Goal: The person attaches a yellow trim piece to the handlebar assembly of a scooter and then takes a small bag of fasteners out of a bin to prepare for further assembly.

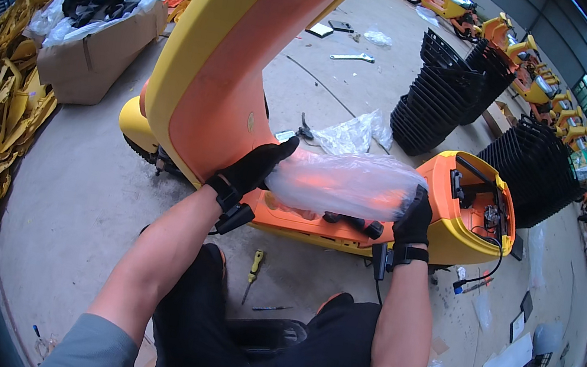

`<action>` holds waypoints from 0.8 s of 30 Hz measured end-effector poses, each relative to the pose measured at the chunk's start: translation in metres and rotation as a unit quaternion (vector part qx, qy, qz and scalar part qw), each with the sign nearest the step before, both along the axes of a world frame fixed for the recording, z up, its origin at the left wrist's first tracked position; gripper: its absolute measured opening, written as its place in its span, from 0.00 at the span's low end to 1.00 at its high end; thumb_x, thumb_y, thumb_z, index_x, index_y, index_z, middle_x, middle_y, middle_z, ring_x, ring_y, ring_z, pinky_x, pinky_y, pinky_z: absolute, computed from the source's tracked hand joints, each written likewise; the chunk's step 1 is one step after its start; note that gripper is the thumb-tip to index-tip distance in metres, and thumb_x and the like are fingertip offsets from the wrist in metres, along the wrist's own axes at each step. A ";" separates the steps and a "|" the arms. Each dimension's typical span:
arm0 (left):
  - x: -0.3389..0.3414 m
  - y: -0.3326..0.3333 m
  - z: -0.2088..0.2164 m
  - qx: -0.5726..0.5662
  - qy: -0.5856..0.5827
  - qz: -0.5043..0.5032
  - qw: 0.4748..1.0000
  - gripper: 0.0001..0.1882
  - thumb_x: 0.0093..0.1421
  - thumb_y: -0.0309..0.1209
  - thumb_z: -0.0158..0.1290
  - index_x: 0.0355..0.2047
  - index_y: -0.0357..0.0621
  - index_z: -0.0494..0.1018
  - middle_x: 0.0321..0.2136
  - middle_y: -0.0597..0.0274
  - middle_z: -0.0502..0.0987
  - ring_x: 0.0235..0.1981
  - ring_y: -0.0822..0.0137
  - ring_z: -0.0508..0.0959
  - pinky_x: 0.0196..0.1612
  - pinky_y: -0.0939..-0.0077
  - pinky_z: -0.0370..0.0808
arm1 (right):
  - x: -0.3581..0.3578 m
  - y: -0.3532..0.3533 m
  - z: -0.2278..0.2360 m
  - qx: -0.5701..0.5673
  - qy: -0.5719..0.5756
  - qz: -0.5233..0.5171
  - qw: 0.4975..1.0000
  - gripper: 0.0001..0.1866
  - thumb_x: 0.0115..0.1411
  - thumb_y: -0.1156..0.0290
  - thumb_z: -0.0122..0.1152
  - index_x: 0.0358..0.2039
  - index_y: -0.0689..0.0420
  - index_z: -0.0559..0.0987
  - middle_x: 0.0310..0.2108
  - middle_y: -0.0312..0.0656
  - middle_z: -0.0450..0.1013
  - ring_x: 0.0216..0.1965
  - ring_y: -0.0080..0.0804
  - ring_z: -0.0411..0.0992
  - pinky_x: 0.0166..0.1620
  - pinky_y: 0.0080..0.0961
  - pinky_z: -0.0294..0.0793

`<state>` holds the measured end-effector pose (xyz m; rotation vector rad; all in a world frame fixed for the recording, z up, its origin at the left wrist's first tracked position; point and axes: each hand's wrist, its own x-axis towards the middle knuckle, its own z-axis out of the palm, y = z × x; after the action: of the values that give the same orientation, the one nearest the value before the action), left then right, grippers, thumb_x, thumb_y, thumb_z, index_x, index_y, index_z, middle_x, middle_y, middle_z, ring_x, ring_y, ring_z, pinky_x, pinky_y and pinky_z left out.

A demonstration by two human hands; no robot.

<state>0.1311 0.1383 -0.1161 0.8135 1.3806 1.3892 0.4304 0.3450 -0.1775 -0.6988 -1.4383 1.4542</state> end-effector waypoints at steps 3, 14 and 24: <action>0.001 -0.014 -0.009 -0.096 0.135 -0.109 0.980 0.43 0.52 0.61 0.53 0.52 0.32 0.62 0.41 0.49 0.73 0.40 0.62 0.74 0.41 0.72 0.73 | -0.008 -0.017 0.019 0.270 -0.149 -0.047 0.950 0.13 0.61 0.67 0.49 0.43 0.58 0.74 0.37 0.41 0.73 0.39 0.35 0.72 0.43 0.25 0.72; 0.031 0.006 -0.034 0.124 0.396 -0.089 0.906 0.22 0.55 0.34 0.54 0.48 0.34 0.66 0.41 0.45 0.75 0.44 0.51 0.74 0.48 0.63 0.70 | -0.069 -0.098 0.096 0.481 -0.219 0.158 0.834 0.16 0.48 0.70 0.64 0.39 0.59 0.75 0.37 0.47 0.74 0.39 0.43 0.73 0.42 0.31 0.72; -0.005 0.017 -0.040 -0.014 0.204 0.134 0.970 0.12 0.50 0.32 0.46 0.29 0.33 0.70 0.24 0.41 0.73 0.29 0.48 0.74 0.32 0.61 0.70 | -0.039 -0.057 0.054 0.378 -0.403 -0.158 0.818 0.23 0.52 0.61 0.65 0.43 0.63 0.72 0.34 0.48 0.72 0.37 0.44 0.71 0.40 0.35 0.70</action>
<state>0.1264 0.1558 -0.1564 0.9568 1.8800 1.4540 0.3916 0.2878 -0.1231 -1.0047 -2.1995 0.1932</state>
